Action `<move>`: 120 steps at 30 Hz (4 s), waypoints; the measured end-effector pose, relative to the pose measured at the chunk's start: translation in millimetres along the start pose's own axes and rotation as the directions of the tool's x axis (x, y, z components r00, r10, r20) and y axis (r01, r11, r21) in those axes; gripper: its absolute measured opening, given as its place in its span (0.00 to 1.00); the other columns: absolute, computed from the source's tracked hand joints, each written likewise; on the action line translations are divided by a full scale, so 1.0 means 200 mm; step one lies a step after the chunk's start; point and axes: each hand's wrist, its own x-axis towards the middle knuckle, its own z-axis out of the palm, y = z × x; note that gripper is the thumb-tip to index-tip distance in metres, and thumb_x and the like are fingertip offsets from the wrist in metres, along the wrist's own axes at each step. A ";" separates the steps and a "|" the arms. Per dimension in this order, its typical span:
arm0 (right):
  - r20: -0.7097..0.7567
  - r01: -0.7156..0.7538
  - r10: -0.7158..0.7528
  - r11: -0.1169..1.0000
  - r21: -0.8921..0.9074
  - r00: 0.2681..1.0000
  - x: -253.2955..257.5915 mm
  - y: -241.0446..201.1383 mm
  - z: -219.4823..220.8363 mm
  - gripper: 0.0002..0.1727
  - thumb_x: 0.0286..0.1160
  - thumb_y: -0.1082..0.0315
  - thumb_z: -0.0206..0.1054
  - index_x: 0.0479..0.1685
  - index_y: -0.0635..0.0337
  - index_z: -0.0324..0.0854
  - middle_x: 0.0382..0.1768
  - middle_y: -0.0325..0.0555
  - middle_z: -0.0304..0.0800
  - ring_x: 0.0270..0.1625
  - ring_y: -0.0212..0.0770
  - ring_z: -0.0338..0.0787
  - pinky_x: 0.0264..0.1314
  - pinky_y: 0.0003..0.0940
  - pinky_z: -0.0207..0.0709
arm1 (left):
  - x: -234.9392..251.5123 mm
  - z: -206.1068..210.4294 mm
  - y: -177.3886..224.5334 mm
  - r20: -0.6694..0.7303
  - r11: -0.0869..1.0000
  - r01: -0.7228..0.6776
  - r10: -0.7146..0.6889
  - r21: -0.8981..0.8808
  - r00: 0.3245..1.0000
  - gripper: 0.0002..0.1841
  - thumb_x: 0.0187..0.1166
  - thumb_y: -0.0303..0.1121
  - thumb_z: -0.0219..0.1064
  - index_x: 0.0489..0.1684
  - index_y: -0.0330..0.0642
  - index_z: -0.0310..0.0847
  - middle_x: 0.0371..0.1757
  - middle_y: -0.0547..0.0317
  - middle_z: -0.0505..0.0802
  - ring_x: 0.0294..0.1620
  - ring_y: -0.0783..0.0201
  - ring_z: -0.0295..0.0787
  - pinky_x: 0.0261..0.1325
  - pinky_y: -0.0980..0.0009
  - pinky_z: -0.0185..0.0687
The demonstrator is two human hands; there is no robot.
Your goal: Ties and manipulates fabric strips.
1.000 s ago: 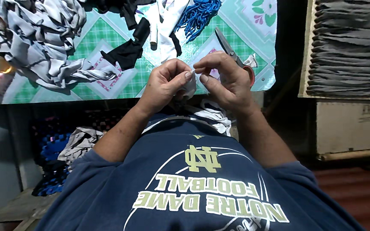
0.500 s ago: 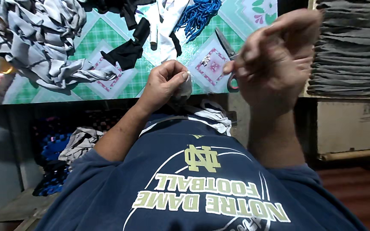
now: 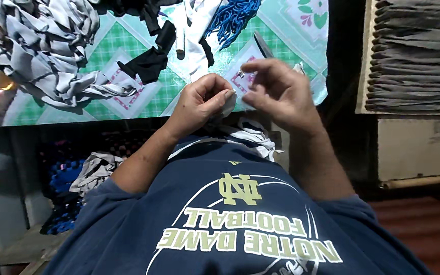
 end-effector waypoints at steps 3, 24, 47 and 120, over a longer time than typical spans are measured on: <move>0.057 -0.023 0.023 1.000 0.001 0.998 -0.01 0.02 0.05 0.18 0.76 0.68 0.71 0.59 0.72 0.83 0.31 0.35 0.82 0.30 0.20 0.75 0.34 0.15 0.71 | 0.00 0.00 0.01 0.014 1.000 -0.007 0.007 -0.002 1.000 0.04 0.83 0.26 0.65 0.46 0.35 0.77 0.33 0.66 0.87 0.29 0.78 0.83 0.32 0.81 0.81; -0.100 -0.023 0.029 0.998 0.062 0.995 -0.02 0.00 0.06 0.04 0.78 0.74 0.66 0.41 0.66 0.84 0.34 0.35 0.86 0.33 0.19 0.79 0.37 0.16 0.74 | -0.01 -0.04 -0.06 -0.009 0.979 -0.112 0.115 0.173 0.993 0.08 0.79 0.24 0.62 0.48 0.31 0.83 0.43 0.59 0.89 0.44 0.76 0.84 0.50 0.78 0.81; -0.157 0.006 0.018 0.988 0.151 0.987 -0.03 0.01 0.05 0.03 0.77 0.76 0.67 0.43 0.63 0.84 0.35 0.32 0.88 0.35 0.21 0.83 0.40 0.18 0.79 | -0.01 -0.02 -0.04 -0.063 0.993 -0.110 0.107 -0.048 0.992 0.09 0.76 0.18 0.64 0.49 0.35 0.73 0.43 0.59 0.89 0.41 0.72 0.86 0.45 0.75 0.85; -0.165 0.050 -0.020 0.982 0.182 0.986 -0.02 0.01 0.05 0.03 0.77 0.76 0.67 0.44 0.63 0.83 0.38 0.33 0.90 0.38 0.22 0.86 0.42 0.20 0.81 | -0.04 -0.06 -0.05 0.003 0.958 -0.226 0.230 0.179 0.973 0.11 0.79 0.19 0.60 0.54 0.25 0.83 0.48 0.52 0.89 0.36 0.77 0.82 0.39 0.82 0.80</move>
